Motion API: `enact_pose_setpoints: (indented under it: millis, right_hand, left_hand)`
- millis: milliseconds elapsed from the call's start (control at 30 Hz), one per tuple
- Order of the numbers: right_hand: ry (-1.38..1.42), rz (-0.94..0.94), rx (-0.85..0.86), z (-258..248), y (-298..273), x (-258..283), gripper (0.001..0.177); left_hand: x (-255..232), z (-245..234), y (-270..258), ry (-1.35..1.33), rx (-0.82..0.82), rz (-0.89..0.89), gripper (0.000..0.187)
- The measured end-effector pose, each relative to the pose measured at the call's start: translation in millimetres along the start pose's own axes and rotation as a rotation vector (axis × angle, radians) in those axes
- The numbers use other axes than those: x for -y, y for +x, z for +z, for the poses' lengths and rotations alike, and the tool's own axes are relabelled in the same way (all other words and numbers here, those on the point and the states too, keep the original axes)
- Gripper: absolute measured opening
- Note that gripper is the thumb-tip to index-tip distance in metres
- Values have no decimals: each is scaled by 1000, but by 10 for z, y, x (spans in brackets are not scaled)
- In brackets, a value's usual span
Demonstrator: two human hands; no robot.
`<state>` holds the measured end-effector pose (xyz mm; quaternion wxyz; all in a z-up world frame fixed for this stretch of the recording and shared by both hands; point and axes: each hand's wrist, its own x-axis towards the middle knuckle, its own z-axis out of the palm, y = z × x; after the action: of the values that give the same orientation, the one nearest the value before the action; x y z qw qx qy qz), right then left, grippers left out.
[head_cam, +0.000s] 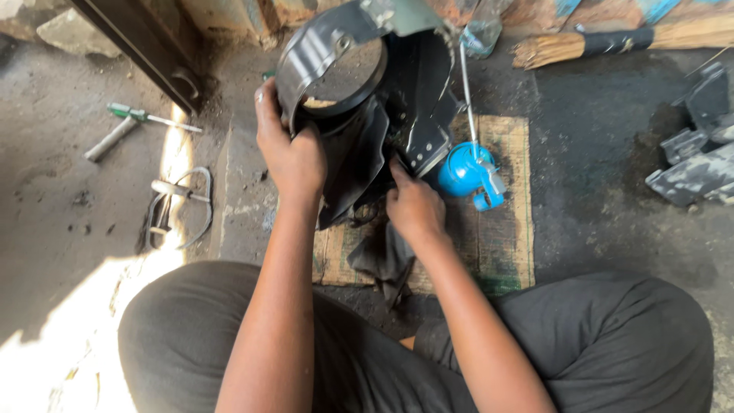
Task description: The person sits on the floor and wipes a large, black, curved metal part with a grey cloth. They rotate the object to clean different sections, including the inner rim and outer surface, using a blue spray bottle nearby.
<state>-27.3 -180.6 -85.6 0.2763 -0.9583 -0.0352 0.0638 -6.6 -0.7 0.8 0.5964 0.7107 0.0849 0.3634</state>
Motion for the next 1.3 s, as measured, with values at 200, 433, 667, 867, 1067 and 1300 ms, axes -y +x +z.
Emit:
enact_pose_setpoints:
  millis: [200, 433, 667, 867, 1067, 1300]
  right_hand:
    - [89, -138, -17, 131, -102, 6, 57]
    - [-266, -175, 50, 305, -101, 38, 63]
    - [-178, -207, -209, 138, 21, 39, 69]
    - [-310, -178, 33, 340, -264, 38, 65]
    - [-161, -190, -18, 237, -133, 74, 48]
    - [-355, -140, 281, 410, -462, 143, 78]
  left_hand:
    - [207, 50, 111, -217, -21, -84, 53]
    - [338, -88, 287, -233, 17, -214, 39]
    - [340, -105, 358, -394, 15, -283, 50]
    - [427, -71, 387, -315, 10, -270, 51]
    - [338, -207, 369, -489, -8, -359, 53]
    - [283, -139, 363, -449, 5, -335, 52]
